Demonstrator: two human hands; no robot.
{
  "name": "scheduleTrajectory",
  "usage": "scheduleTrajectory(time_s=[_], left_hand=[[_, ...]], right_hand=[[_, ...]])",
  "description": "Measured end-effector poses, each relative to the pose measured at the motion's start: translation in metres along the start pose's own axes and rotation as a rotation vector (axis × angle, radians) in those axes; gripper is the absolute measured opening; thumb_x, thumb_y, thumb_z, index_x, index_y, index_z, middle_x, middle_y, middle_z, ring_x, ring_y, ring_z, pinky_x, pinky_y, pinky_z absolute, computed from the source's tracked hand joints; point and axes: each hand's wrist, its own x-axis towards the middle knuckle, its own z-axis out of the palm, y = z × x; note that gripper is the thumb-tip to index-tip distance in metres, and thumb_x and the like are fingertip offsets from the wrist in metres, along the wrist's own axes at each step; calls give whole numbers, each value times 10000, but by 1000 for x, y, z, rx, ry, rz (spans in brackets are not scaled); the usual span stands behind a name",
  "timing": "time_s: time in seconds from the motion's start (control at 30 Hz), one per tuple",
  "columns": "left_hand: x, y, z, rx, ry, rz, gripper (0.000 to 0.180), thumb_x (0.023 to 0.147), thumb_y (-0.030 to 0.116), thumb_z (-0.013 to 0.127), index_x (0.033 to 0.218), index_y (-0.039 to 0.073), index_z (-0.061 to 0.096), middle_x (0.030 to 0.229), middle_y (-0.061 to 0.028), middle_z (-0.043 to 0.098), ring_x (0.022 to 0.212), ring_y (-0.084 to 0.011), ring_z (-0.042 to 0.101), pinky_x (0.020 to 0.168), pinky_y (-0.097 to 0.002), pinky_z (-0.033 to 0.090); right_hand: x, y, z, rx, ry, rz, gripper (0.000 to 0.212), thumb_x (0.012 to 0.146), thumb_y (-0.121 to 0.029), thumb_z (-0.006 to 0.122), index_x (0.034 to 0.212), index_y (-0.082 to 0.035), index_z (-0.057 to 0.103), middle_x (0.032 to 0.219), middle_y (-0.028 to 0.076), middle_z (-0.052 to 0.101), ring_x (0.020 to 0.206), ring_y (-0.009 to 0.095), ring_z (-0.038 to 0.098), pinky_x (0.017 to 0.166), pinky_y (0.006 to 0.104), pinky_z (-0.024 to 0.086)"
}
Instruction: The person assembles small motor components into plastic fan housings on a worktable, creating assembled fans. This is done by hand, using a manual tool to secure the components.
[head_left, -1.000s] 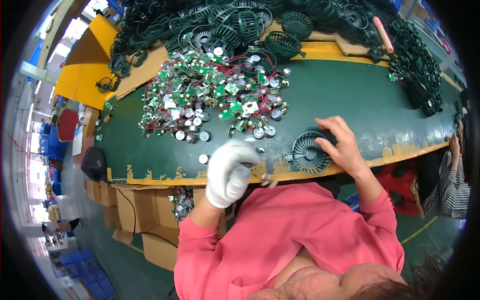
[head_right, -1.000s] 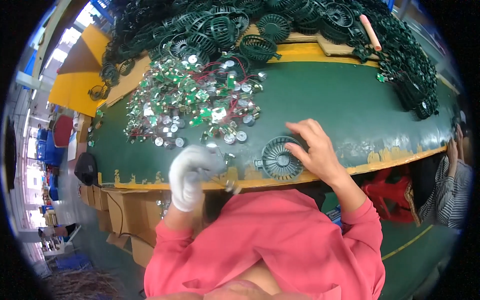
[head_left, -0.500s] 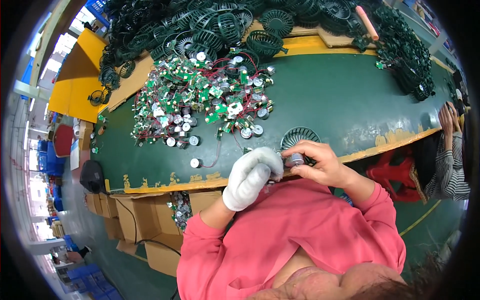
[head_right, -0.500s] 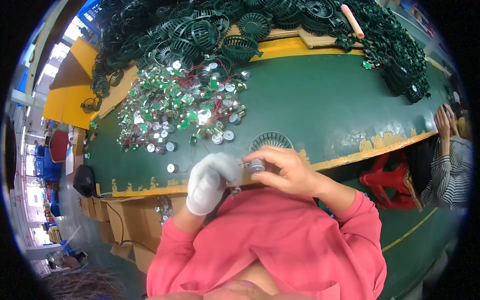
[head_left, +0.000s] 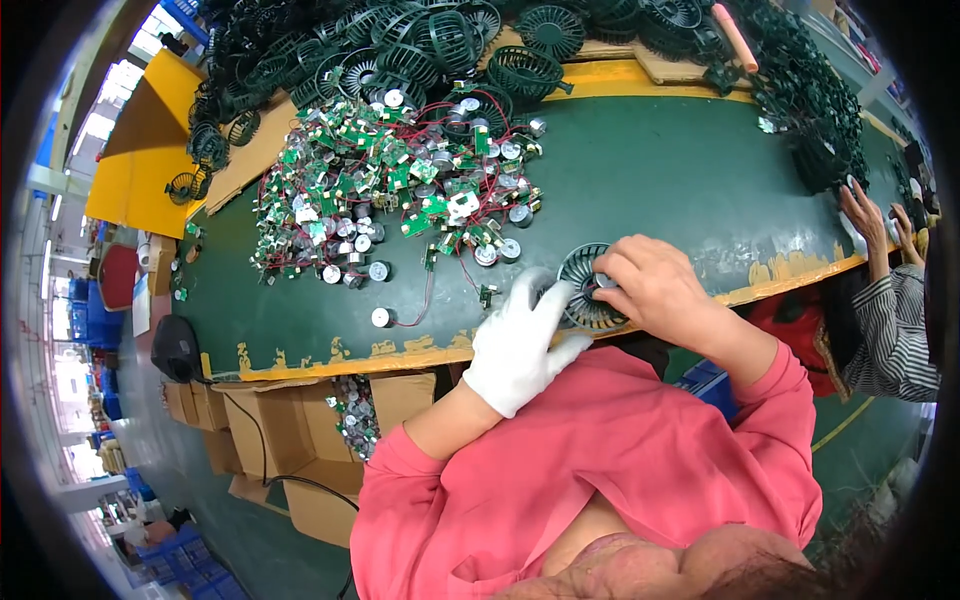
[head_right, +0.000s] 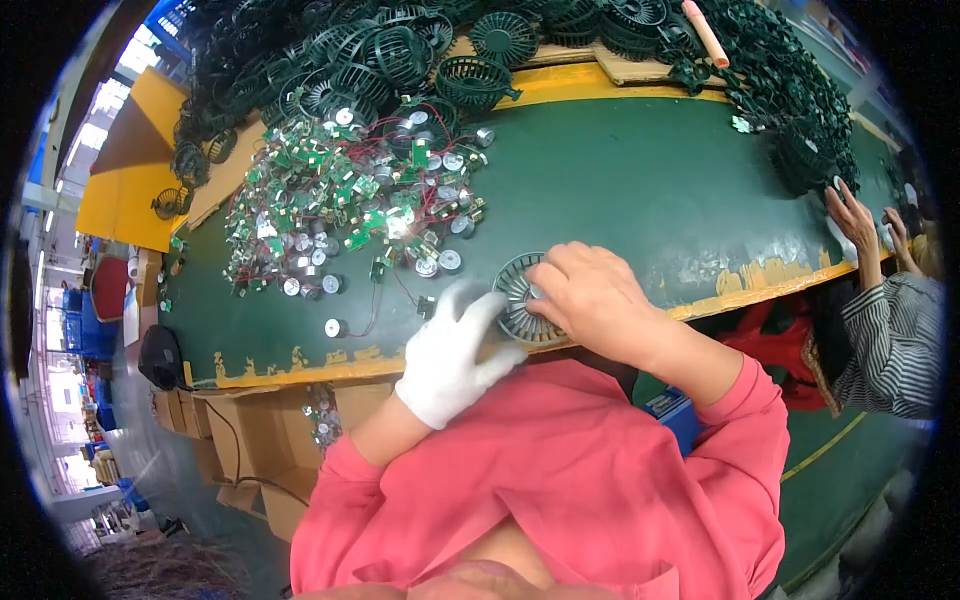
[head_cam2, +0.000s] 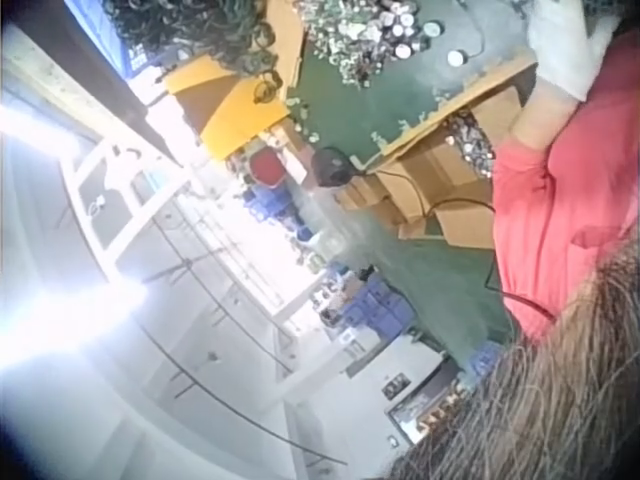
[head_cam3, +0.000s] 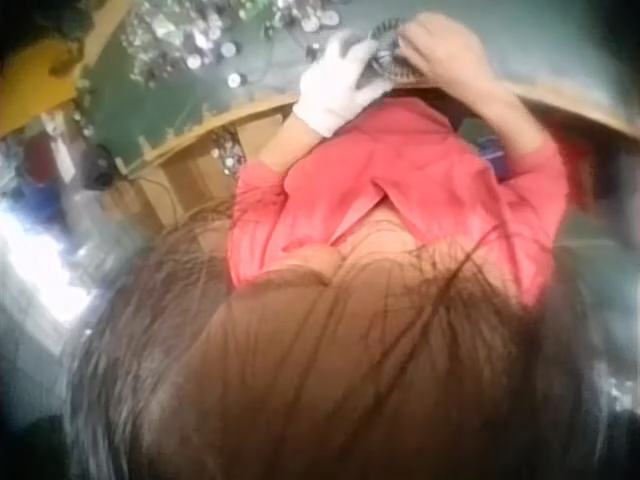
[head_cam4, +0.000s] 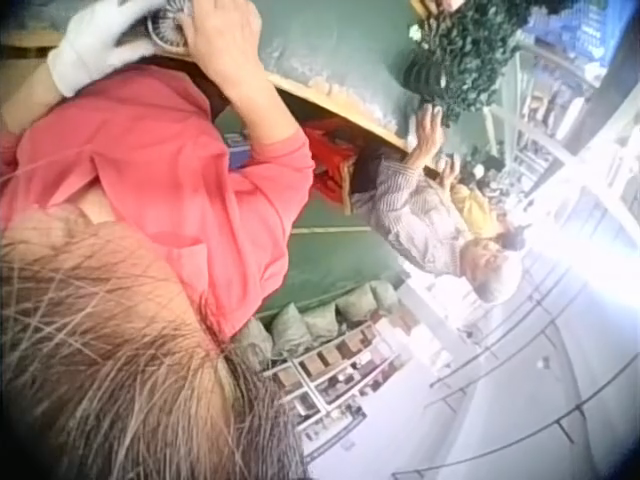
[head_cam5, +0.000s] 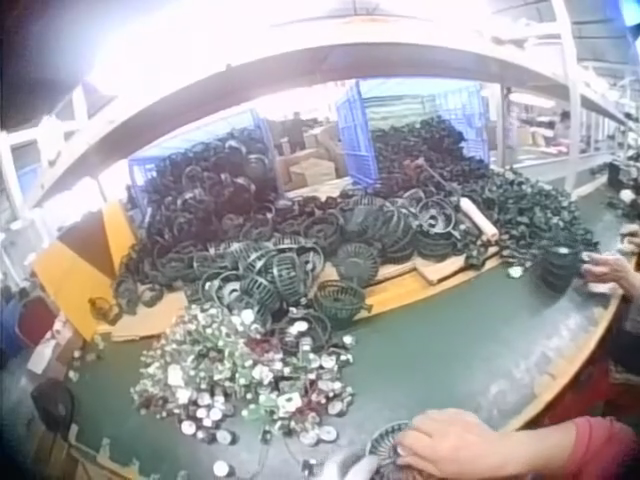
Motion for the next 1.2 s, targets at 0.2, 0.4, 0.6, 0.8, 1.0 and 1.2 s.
scheduleTrajectory(time_s=[0.2,0.4,0.6,0.8,1.0,1.2], left_hand=[[0,-19,8,196,-36,158,324,773,222,684,1060,122,572,1034,-72,542,831,-263,587,675,-377,500],[3,-27,4,231,-28,196,301,747,205,705,1032,151,624,1000,-67,589,825,-260,590,691,-361,485],[2,-28,5,226,-43,228,341,755,237,709,1073,146,626,1033,-80,588,886,-266,581,716,-361,487],[-22,-37,-36,179,328,194,292,722,118,734,1004,79,668,988,-127,626,885,-313,611,782,-396,496],[-55,-98,-72,438,412,-384,407,760,210,699,1147,121,610,1110,-151,550,990,-326,561,839,-402,466],[-57,-113,-72,453,351,-424,342,716,208,732,1034,101,666,998,-117,585,927,-294,565,810,-390,462]], right_hand=[[7,7,2,-155,-180,-221,214,716,-209,723,777,-80,564,775,63,553,788,237,554,713,358,403],[10,11,12,-152,-241,-312,281,707,-230,726,895,-64,600,772,58,539,779,234,553,696,356,408],[16,5,11,-288,-340,-267,174,715,-226,692,760,-88,596,770,62,574,767,237,577,690,358,427],[-2,28,9,-240,-194,-152,324,670,-286,743,900,-73,661,730,52,554,753,234,592,662,377,428],[-21,106,-43,-589,-112,256,217,651,-283,758,774,-128,669,760,41,607,806,228,613,684,378,452],[-7,180,-95,-708,191,451,302,770,-131,679,1066,-91,639,872,109,613,844,319,614,719,424,488]])
